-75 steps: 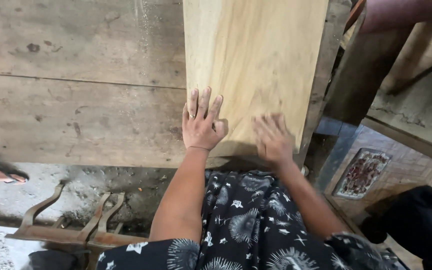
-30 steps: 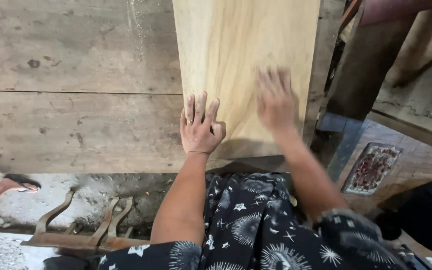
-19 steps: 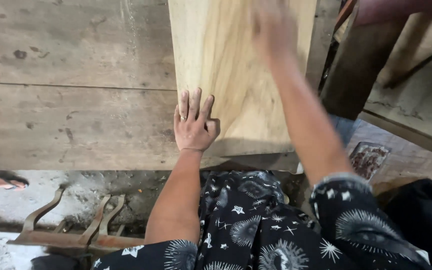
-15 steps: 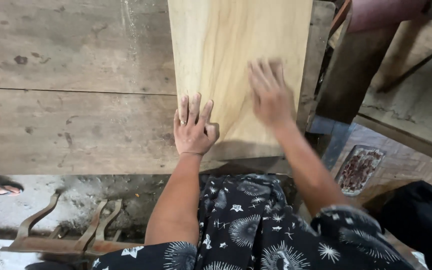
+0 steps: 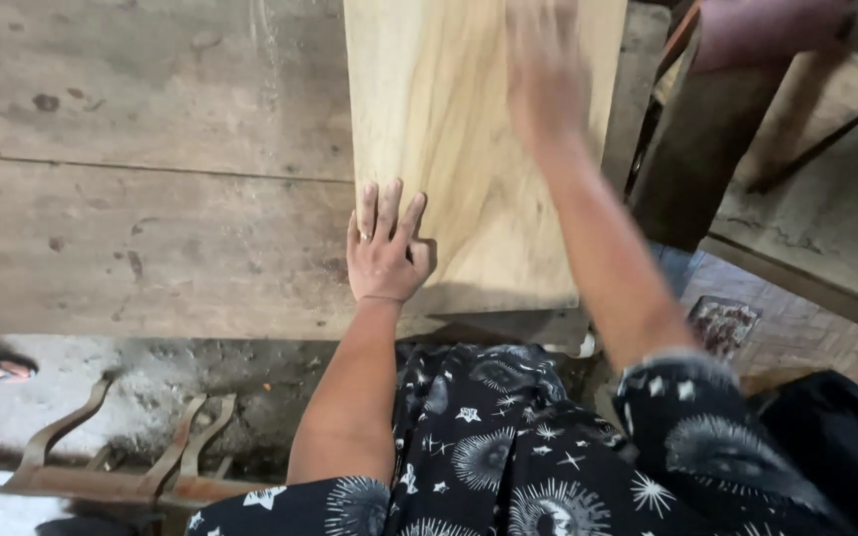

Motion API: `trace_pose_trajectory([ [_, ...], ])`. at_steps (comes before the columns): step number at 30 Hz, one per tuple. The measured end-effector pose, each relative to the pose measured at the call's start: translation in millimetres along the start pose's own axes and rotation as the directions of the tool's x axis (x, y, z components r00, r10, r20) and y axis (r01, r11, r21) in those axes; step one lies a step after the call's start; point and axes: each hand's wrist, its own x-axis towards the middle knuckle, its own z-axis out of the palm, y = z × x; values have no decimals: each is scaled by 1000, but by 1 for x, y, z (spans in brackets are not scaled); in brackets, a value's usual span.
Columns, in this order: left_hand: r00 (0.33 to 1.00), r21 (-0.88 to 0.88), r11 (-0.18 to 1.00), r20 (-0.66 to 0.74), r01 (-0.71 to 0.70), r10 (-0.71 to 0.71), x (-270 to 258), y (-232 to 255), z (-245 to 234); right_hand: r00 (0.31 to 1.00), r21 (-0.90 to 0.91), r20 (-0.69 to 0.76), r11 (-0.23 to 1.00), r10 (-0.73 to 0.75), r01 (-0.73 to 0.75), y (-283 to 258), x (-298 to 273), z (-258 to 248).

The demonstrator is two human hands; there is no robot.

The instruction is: The person sands a rectangular wooden board on a workbench using a sanding block. They hold the board steady with one hand while moving the sanding block back and forth across the surface with the other hand.

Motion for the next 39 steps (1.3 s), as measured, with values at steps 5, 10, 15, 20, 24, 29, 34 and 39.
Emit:
trace_pose_trajectory([
  [5, 1000, -12, 1000, -10, 28, -28, -2, -1, 4, 981, 5, 184, 998, -58, 59, -11, -44, -11],
  [10, 999, -31, 999, -3, 38, -38, -4, -2, 4, 998, -179, 53, 983, -38, 47, 23, 49, 29],
  [15, 997, -26, 999, -68, 27, -29, 7, 2, 0, 982, -176, 187, 984, 8, 26, -15, 32, -28],
  [20, 995, -30, 999, -99, 29, -32, 2, 3, 4, 975, -166, 223, 985, -17, 56, -13, 37, -19],
  [24, 997, -39, 999, -70, 8, -11, -5, 1, 6, 945, -107, 277, 983, 175, -150, -19, 57, -8],
  [29, 997, -23, 1000, -70, 16, -18, 1, 2, 3, 938, -166, 313, 981, 148, -99, -29, 12, -23],
  [34, 998, -36, 999, -64, 6, -8, 0, 2, 3, 976, -234, 210, 972, 64, -14, -18, 56, -7],
  [39, 996, -52, 998, -87, 21, -26, -4, 3, 3, 925, -241, 358, 970, 127, -40, -32, 17, -28],
])
